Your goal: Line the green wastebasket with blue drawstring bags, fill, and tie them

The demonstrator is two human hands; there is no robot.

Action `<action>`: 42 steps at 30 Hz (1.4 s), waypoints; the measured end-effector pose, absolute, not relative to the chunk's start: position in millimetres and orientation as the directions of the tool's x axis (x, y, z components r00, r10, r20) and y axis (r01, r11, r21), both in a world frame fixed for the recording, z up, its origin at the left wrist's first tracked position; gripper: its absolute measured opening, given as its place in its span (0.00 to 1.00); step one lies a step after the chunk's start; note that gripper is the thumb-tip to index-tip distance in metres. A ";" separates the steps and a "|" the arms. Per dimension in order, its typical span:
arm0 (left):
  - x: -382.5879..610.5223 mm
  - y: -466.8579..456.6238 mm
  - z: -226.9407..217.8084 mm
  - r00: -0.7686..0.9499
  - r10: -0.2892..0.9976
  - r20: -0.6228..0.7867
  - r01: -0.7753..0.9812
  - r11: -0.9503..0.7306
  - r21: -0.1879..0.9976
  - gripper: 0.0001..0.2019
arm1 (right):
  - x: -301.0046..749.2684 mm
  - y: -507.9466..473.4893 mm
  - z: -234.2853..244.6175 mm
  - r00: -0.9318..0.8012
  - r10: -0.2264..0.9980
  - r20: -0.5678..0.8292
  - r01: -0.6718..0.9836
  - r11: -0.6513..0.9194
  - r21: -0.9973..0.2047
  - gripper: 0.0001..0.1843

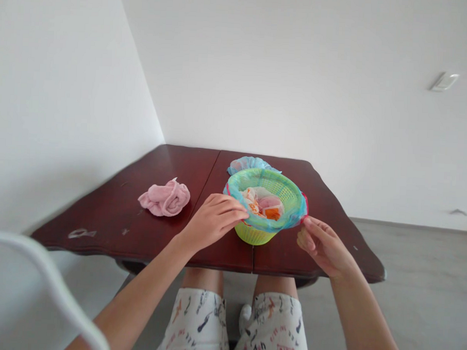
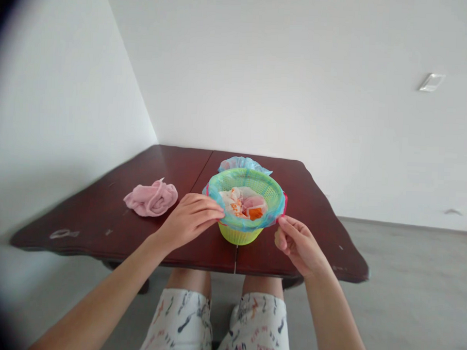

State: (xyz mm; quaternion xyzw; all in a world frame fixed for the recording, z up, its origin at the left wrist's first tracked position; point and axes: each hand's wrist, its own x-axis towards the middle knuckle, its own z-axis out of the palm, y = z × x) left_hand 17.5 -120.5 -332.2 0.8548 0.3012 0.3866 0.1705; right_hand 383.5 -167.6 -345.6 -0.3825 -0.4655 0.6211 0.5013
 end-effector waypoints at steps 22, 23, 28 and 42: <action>-5.1 -96.0 -293.9 0.196 0.592 0.782 0.684 -0.653 0.324 0.11 | 398.2 -140.5 -342.2 -0.020 1.000 -0.013 -0.279 -0.018 -0.960 0.23; -8.0 -95.2 -294.9 0.172 0.612 0.772 0.701 -0.627 0.341 0.11 | 400.8 -134.3 -345.6 0.022 1.000 -0.014 -0.245 -0.008 -0.969 0.26; -20.6 -94.7 -299.9 0.238 0.837 0.494 0.701 -0.500 0.509 0.13 | 411.3 -96.5 -350.4 0.117 0.993 -0.035 -0.118 -0.021 -0.993 0.38; 11.7 -40.8 -321.9 0.108 0.994 0.009 -0.048 -0.004 0.999 0.26 | 379.7 -60.5 -368.4 0.323 0.931 0.170 -0.097 0.212 -0.972 0.34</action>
